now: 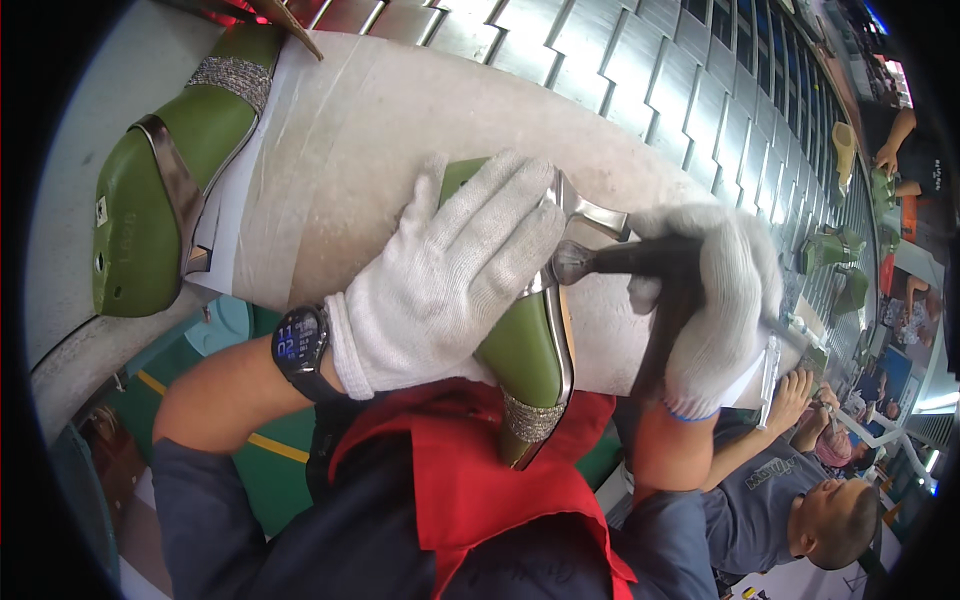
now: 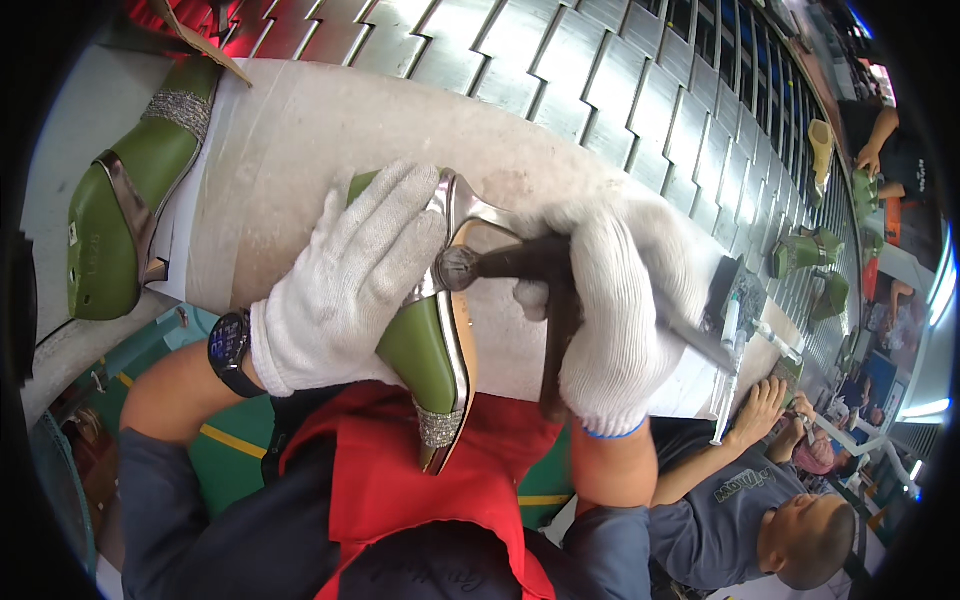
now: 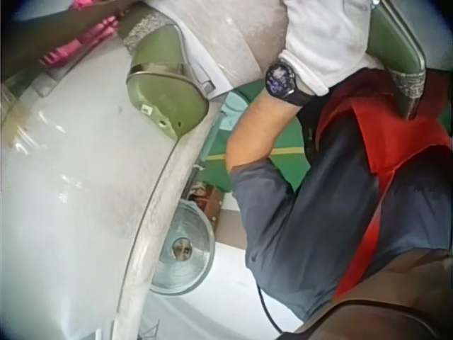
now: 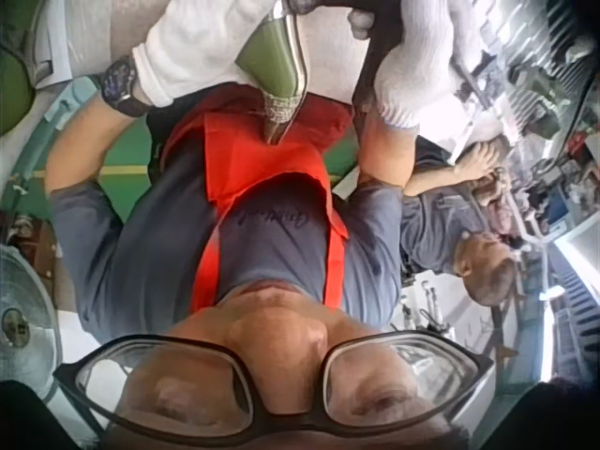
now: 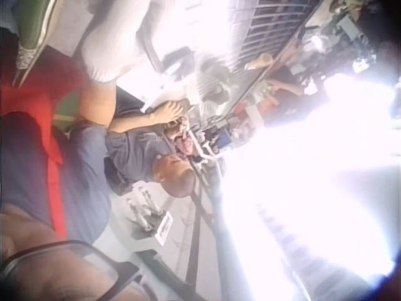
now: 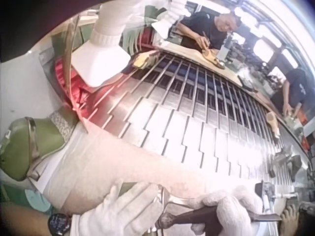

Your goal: The person uses a hammer to secure the edges of a shoe upper onto a sole on a last, applies an adhesive piece to the bottom, and continues hammering around the heel and edges to ensure a tight fit.

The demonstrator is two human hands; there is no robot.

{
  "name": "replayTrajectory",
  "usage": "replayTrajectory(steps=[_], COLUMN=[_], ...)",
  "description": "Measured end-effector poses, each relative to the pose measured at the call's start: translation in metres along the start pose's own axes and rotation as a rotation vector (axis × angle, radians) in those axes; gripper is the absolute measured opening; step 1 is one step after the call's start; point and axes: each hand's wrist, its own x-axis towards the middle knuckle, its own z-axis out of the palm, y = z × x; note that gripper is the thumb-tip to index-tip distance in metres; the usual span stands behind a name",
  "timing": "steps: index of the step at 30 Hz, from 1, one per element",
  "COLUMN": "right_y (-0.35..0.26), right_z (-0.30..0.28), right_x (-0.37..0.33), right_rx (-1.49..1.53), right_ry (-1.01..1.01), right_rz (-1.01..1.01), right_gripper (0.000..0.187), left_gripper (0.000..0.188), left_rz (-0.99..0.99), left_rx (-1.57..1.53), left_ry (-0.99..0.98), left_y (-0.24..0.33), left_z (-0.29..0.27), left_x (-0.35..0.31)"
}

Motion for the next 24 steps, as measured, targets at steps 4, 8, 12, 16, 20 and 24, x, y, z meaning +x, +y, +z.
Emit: replayTrajectory(steps=[4,8,12,16,20,24], right_y=[0.001,0.006,0.007,0.0,0.019,0.042], right_z=[-0.002,-0.017,-0.005,-0.011,-0.017,-0.046], right_x=[0.023,0.006,-0.005,0.007,0.008,-0.011], right_rx=[-0.123,0.163,0.073,0.146,0.208,0.313], right_ry=[-0.029,-0.133,0.044,-0.176,-0.083,-0.007], right_rz=[-0.084,0.032,-0.006,-0.009,0.045,0.166], right_gripper=[0.037,0.03,0.034,0.03,0.032,0.032], left_gripper=[0.142,0.14,0.141,0.134,0.143,0.121], left_rz=[0.009,0.005,0.033,0.052,0.004,0.249], left_rx=[0.003,0.001,0.021,0.08,0.121,0.219], left_ry=[-0.014,-0.013,0.013,0.103,0.035,-0.084], left_y=[-0.002,-0.006,-0.005,-0.005,0.002,0.019], left_z=[0.0,0.001,0.005,0.013,0.002,-0.003], left_x=[0.01,0.001,0.003,0.002,0.002,0.027])
